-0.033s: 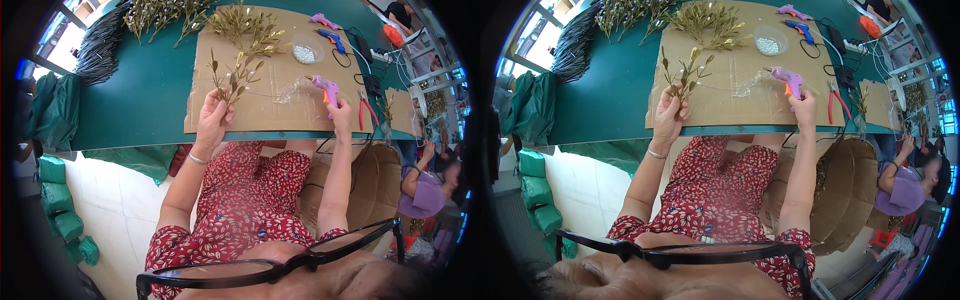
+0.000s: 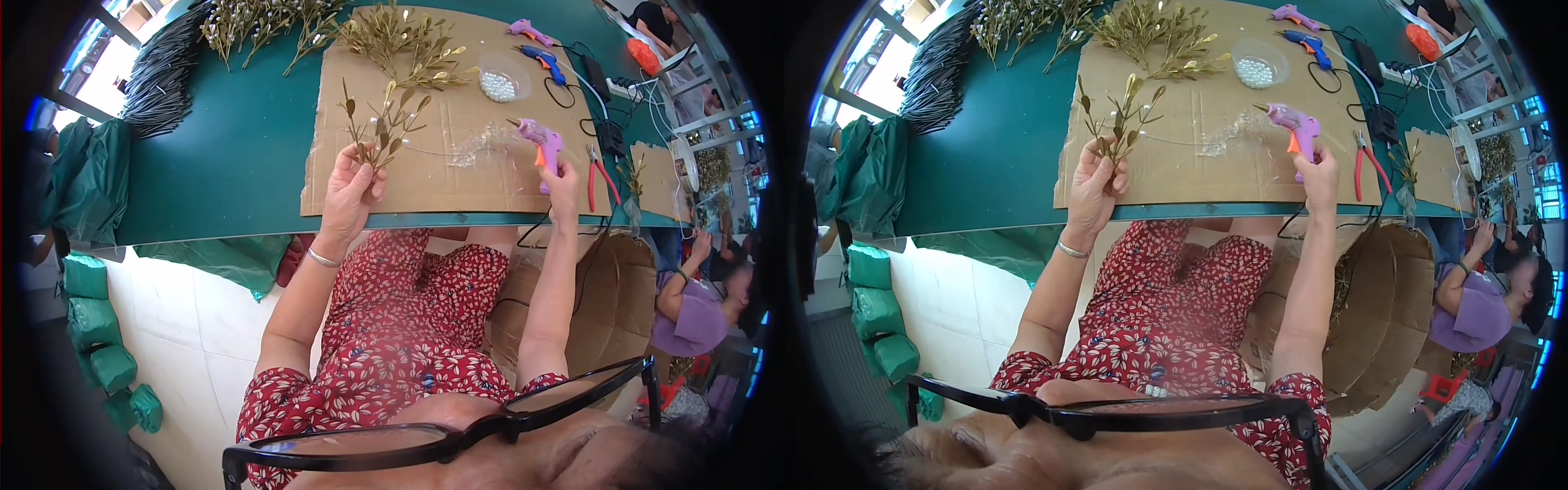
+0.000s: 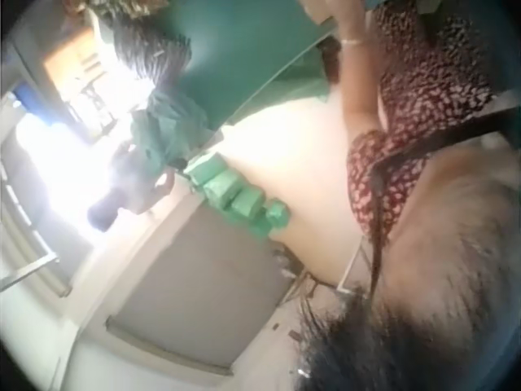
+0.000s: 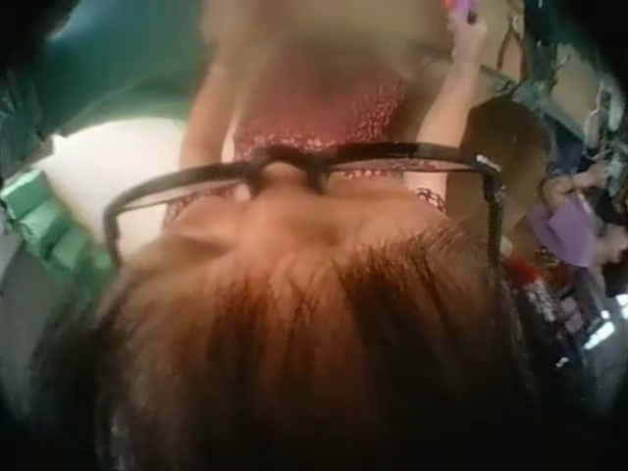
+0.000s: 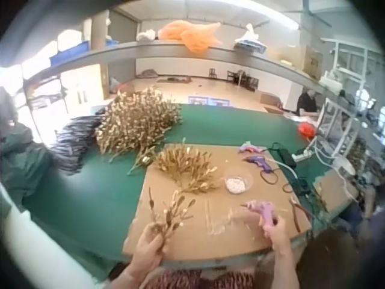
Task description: The person glues beads onto artificial leaf stems using a hot glue gun, then separates and organizes green wire stems by hand.
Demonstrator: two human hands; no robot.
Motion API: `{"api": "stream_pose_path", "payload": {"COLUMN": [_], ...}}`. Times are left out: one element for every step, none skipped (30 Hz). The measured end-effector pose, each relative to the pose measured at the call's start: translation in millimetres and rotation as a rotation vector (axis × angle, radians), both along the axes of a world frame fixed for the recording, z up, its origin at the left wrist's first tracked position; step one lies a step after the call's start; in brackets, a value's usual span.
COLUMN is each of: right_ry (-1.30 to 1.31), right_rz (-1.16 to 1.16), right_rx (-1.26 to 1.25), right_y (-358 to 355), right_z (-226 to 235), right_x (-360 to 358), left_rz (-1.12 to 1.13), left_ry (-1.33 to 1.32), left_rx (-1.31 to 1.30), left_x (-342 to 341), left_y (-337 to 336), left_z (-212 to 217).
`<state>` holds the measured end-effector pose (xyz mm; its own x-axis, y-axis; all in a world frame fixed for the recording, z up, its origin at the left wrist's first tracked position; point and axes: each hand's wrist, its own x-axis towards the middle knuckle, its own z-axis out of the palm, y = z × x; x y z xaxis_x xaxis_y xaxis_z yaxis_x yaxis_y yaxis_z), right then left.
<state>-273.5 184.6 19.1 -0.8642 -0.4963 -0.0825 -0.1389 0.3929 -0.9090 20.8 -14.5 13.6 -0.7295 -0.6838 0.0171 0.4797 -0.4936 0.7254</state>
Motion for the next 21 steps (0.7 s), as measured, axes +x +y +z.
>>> {"api": "stream_pose_path", "payload": {"right_ry": [-0.054, -0.106, -0.107, -0.106, -0.103, -0.099, -0.142, -0.184, -0.181, -0.290, -0.399, -0.401, -0.426, -0.451, -0.453, -0.457, -0.461, -0.465, -0.473, -0.481, -0.480], "right_rz": [0.000, -0.006, -0.013, 0.010, 0.033, 0.022, 0.044, 0.067, 0.060, 0.177, 0.295, 0.293, 0.311, 0.330, 0.325, 0.338, 0.352, 0.352, 0.380, 0.408, 0.438], "right_rx": [-0.245, -0.490, -0.485, -0.507, -0.528, -0.524, -0.625, -0.725, -0.721, -0.771, -0.820, -0.816, -0.784, -0.754, -0.754, -0.683, -0.612, -0.610, -0.592, -0.573, -0.554], "right_y": [-4, -5, -3, -1, 0, 0, -2, -3, 0, 4, 6, 7, 4, 3, 4, 6, 7, 6, 4, 4, 5], "right_z": [18, 32, 41, 49, 53, 57, 59, 60, 55, 47, 41, 40, 38, 36, 35, 34, 33, 33, 34, 34, 34], "right_x": [15, 29, 37, 43, 50, 60, 71, 79, 85, 89, 94, 101, 111, 120, 126, 131, 135, 137, 138, 138, 138], "left_rz": [0.004, 0.003, -0.004, -0.010, -0.016, -0.027, 0.012, 0.052, 0.044, 0.054, 0.064, 0.063, 0.007, -0.048, -0.052, -0.088, -0.124, -0.122, -0.134, -0.145, -0.145], "left_ry": [-0.016, -0.031, -0.035, -0.045, -0.055, -0.053, -0.066, -0.078, -0.078, -0.104, -0.130, -0.131, -0.099, -0.066, -0.070, -0.031, 0.008, 0.005, 0.016, 0.026, 0.024], "left_rx": [0.008, 0.016, 0.021, -0.034, -0.089, -0.085, -0.136, -0.187, -0.182, -0.197, -0.213, -0.208, -0.136, -0.064, -0.062, 0.023, 0.107, 0.110, 0.139, 0.169, 0.168], "left_x": [-1, -2, -2, -2, -3, -5, -6, -7, -8, -8, -9, -10, -8, -7, -6, -5, -4, -5, -7, -8, -8], "left_y": [1, 1, 0, -3, -4, -4, -2, 0, 3, 6, 7, 8, 7, 5, 4, 3, 3, 2, 1, 1, 1], "left_z": [1, 0, -4, -8, -11, -11, -12, -13, -10, -4, -1, -2, -4, -6, -7, -7, -7, -7, -6, -5, -3]}}
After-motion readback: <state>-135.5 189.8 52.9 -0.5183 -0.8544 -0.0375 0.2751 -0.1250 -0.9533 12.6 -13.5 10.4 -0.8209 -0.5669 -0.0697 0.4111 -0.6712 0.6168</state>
